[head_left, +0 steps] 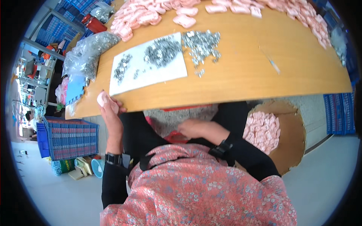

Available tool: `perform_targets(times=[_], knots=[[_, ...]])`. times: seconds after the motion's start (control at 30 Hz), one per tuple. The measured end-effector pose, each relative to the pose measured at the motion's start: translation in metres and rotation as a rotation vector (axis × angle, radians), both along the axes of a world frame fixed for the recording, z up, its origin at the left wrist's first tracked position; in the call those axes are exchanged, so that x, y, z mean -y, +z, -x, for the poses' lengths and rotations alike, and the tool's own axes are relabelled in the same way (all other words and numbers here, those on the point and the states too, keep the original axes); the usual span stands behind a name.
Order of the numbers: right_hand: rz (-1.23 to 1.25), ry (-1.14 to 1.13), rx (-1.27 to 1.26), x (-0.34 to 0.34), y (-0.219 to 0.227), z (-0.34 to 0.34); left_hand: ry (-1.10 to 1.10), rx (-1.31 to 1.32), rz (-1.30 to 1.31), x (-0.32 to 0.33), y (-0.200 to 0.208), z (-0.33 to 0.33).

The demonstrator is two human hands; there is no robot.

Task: The person assembles small pink plastic cases by inserting metal components into them. They pick up a case, insert a metal piece, and then use a small tool to secure it before placing the finished unit aside.

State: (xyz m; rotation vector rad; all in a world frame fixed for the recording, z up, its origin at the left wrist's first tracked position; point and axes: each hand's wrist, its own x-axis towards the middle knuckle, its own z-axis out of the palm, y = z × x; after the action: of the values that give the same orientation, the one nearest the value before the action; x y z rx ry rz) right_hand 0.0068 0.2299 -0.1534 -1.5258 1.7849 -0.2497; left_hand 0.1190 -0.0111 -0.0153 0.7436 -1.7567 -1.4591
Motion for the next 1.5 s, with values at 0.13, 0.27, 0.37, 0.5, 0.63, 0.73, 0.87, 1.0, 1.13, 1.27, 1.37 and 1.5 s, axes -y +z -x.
perform_targets(times=[0.13,0.27,0.37,0.5,0.63,0.73,0.87,1.0,1.13,1.27,1.37,1.5], knots=[[-0.208,-0.049,0.277,0.048,-0.027,-0.015,-0.025,-0.01,-0.193,0.008,0.005,-0.002],[-0.07,-0.274,0.4,0.041,-0.077,-0.016,-0.112,-0.098,-0.124,0.024,0.01,-0.01],[-0.105,-0.312,0.414,0.049,-0.091,-0.003,-0.163,-0.044,-0.118,0.038,0.003,-0.005],[-0.151,-0.313,0.442,0.063,-0.086,0.022,-0.175,0.084,-0.195,0.045,0.009,-0.002],[-0.168,-0.293,0.459,0.077,-0.076,0.042,-0.236,0.157,-0.262,0.058,0.019,0.002],[-0.158,-0.275,0.45,0.084,-0.073,0.054,-0.247,0.191,-0.301,0.062,0.022,0.003],[-0.101,-0.27,0.422,0.084,-0.075,0.06,-0.234,0.193,-0.274,0.06,0.021,0.001],[0.001,-0.265,0.372,0.072,-0.082,0.048,-0.232,0.087,-0.325,0.06,0.009,-0.009],[0.17,-0.251,0.261,0.057,-0.087,0.044,-0.168,-0.049,-0.221,0.059,-0.012,0.001],[0.418,-0.209,0.156,0.047,-0.075,0.038,-0.218,-0.129,-0.234,0.063,-0.009,-0.003],[0.176,-0.179,0.106,0.035,-0.037,0.042,-0.261,-0.157,-0.206,0.058,-0.004,-0.002],[0.018,-0.268,0.156,-0.011,0.056,0.036,-0.297,-0.192,-0.161,0.056,-0.003,-0.009]])
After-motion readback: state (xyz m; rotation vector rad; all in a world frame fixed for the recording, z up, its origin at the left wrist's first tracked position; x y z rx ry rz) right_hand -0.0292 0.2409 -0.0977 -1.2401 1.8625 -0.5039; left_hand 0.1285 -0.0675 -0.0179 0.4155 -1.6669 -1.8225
